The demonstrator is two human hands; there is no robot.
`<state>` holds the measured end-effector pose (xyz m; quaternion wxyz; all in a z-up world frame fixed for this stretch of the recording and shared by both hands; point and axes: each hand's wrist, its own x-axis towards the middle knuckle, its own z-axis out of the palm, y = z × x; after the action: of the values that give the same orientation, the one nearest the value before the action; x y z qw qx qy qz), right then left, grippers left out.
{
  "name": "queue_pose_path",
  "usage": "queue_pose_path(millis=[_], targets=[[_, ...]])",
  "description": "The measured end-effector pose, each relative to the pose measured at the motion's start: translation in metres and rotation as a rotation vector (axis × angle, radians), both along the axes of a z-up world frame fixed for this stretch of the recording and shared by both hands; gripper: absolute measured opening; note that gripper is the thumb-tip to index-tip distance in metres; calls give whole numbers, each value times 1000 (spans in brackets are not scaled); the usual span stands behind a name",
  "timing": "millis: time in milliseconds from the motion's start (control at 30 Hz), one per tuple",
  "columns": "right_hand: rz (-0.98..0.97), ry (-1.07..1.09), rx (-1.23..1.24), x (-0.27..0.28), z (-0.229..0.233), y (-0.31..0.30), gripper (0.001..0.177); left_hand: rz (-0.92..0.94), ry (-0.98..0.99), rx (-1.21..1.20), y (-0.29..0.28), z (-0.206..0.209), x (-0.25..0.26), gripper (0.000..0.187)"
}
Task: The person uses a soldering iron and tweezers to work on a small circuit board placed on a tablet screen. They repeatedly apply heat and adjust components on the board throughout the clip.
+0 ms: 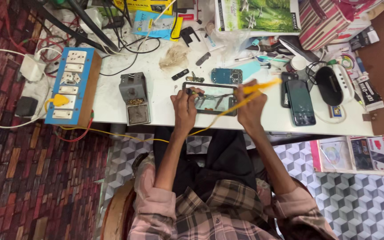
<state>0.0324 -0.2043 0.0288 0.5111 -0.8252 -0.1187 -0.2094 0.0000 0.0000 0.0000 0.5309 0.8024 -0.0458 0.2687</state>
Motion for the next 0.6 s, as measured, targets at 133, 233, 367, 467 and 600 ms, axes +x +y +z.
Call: queue_pose_path(millis=[133, 233, 367, 467, 600], targets=[[85, 151, 674, -4, -43, -21, 24, 1, -1, -5, 0, -4, 0, 18], [-14, 250, 870, 1, -71, -35, 23, 1, -36, -22, -1, -8, 1, 18], [-64, 255, 868, -2, -86, -37, 22, 10, 11, -8, 2, -10, 3, 16], [-67, 298, 816, -10, -87, -34, 20, 26, 4, 9, 1, -11, 1, 15], [-47, 250, 799, -10, -78, -31, 19, 20, 10, 6, 1, -9, 2, 18]])
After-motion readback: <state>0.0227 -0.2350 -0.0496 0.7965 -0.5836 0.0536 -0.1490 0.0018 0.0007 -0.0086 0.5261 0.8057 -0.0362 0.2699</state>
